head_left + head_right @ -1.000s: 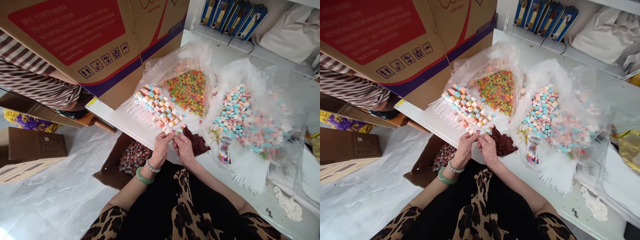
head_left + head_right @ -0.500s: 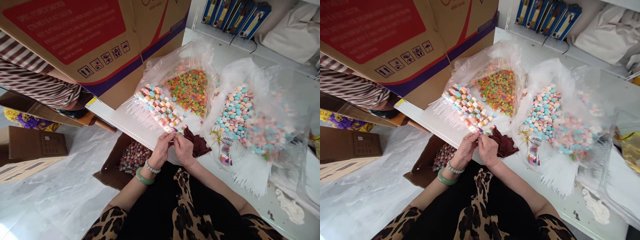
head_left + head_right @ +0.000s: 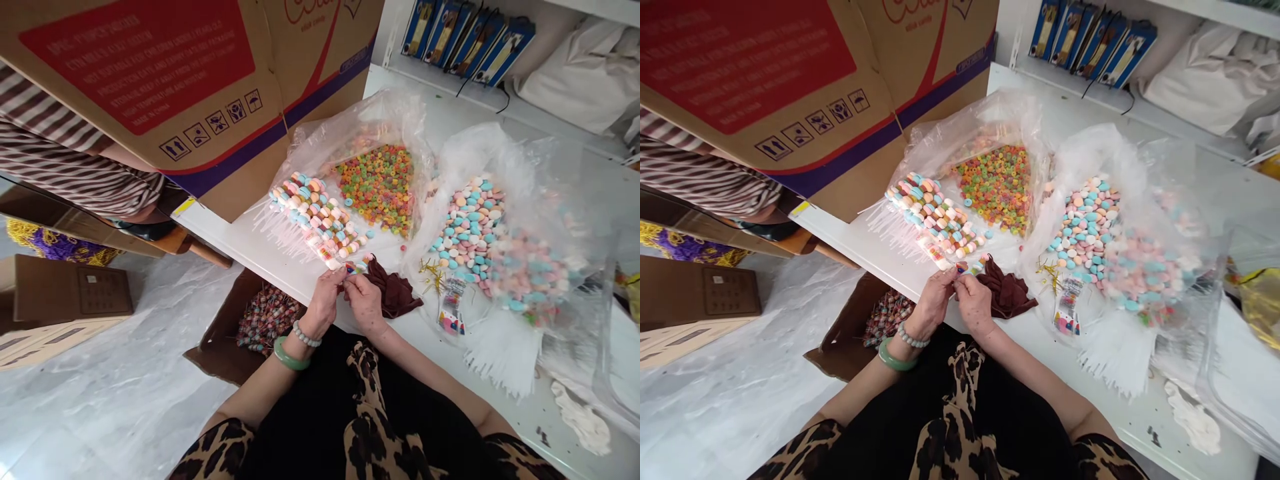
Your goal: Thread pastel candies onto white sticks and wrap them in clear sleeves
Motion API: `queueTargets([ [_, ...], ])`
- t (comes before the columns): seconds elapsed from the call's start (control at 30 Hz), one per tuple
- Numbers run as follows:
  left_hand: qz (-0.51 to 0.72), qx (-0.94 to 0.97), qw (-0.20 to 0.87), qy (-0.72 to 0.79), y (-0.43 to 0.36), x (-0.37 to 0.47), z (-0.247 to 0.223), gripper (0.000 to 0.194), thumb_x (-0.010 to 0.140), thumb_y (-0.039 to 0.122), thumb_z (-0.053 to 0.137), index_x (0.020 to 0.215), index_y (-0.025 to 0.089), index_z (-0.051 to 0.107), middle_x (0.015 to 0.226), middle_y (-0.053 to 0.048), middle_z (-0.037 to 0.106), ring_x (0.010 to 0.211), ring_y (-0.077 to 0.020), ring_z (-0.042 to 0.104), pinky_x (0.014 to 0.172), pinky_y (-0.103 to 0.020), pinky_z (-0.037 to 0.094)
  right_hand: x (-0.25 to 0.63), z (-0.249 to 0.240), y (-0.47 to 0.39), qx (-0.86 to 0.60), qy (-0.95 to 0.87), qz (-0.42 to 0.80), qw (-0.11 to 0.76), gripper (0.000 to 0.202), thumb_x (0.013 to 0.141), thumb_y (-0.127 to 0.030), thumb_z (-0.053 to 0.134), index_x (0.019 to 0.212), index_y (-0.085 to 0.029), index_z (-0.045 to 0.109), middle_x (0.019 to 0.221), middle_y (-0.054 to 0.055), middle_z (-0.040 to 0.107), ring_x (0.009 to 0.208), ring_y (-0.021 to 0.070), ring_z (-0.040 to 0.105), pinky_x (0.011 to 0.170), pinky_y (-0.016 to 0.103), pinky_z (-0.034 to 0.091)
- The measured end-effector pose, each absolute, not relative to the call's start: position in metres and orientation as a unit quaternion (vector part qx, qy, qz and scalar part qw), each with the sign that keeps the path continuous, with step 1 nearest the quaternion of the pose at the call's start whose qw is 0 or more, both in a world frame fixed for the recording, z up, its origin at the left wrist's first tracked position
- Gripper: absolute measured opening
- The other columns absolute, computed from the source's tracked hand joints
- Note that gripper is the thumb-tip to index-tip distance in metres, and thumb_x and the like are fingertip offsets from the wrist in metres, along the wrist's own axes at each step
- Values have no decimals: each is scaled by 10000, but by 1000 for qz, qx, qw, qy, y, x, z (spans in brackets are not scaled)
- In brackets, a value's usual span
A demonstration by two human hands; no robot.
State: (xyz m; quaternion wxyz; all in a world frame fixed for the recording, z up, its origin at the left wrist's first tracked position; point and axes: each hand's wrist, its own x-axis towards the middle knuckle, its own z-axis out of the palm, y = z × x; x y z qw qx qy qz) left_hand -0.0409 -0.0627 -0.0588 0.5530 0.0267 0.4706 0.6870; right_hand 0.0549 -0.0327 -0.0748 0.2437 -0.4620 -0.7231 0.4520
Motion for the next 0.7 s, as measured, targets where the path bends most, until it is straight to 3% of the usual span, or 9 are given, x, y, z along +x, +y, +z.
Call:
queueTargets([
  [0.1,668,44,572,475,-65,-44,-60,302,684,386,773,819,132,682,682,2,595,533,-90,456,503,-249,367,58,-73,-25,-466,-674,523,234,198,870,-383,534,746,-235,578,596,-39,596,492,136,520,526,262,414],
  [0.27,643,77,595,475,-67,-49,-63,343,734,471,731,788,138,670,734,-36,634,641,-145,564,591,-280,450,59,-62,-12,-438,-622,598,251,278,823,-447,628,991,-250,527,651,-68,615,428,115,499,477,260,411],
  [0.43,649,144,573,479,-70,-44,-53,365,791,505,678,695,156,635,586,-8,572,529,-133,529,610,-305,454,51,-53,-6,-399,-476,742,253,261,761,-421,671,740,-214,514,554,-60,538,422,84,424,425,226,331],
  [0.7,640,202,573,470,-70,-43,-42,434,810,573,636,623,181,634,535,-22,579,535,-158,559,659,-318,463,53,-47,-7,-380,-450,766,257,300,800,-487,647,760,-216,526,495,-67,534,358,80,396,377,215,281],
])
